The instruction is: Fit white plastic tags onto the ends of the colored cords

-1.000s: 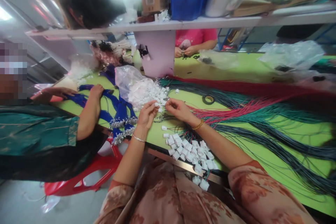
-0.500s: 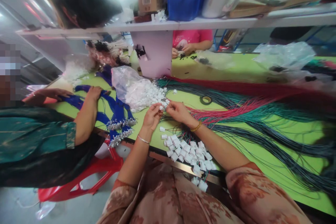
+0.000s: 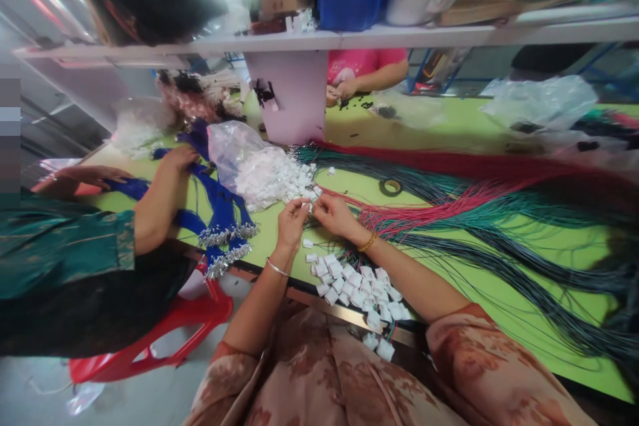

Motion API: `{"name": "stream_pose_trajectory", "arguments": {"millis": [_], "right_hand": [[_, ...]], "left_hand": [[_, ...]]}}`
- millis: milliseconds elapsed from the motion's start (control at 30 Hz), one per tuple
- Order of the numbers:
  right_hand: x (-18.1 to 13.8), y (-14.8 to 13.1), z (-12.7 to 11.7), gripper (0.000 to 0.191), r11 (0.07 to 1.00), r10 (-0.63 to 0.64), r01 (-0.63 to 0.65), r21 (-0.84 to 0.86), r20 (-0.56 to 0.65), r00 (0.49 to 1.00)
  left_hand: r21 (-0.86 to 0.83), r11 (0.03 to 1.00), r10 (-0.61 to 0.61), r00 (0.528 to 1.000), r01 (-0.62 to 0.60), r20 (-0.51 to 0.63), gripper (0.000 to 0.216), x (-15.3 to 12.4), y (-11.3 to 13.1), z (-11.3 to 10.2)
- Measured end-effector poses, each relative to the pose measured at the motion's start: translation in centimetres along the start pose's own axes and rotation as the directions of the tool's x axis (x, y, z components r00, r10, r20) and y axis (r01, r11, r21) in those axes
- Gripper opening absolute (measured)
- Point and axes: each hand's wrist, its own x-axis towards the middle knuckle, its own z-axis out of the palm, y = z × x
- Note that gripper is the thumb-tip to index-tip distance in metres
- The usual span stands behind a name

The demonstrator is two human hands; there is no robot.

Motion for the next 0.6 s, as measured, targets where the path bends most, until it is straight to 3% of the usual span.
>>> {"name": "stream_pose_trajectory", "arguments": {"millis": [167,233,300,367,600], "right_hand": [[1.4,1.8,-2.1,0.03,0.999,-0.006,0.011,-0.039,0.117,0.993],[2.0,2.6,-3.2,0.027,0.969,0.034,0.001,-0.247,0.136,0.99],[2.2,3.3,-3.8,0.022,0.874,0.086,0.008,-0.485,0.171,0.982],[2.1,3.6,-3.9,0.024,0.787,0.129,0.023,-0.616,0.201,0.971],[1.5,3.8,-4.3,0.027,0.759,0.038,0.088,-0.645,0.179,0.983]], "left_hand": [[-0.003,0.993,-0.117,0.993,0.117,-0.025,0.021,-0.3,0.7,-0.1],[-0.013,0.986,-0.166,0.985,0.166,-0.042,0.019,-0.1,1.1,-0.3],[-0.02,0.979,-0.203,0.978,0.203,-0.052,0.019,0.2,1.3,-0.6],[-0.03,0.974,-0.226,0.973,0.225,-0.052,0.019,0.5,1.3,-0.9],[-0.035,0.972,-0.235,0.971,0.234,-0.05,0.021,0.3,1.5,-0.6]]}}
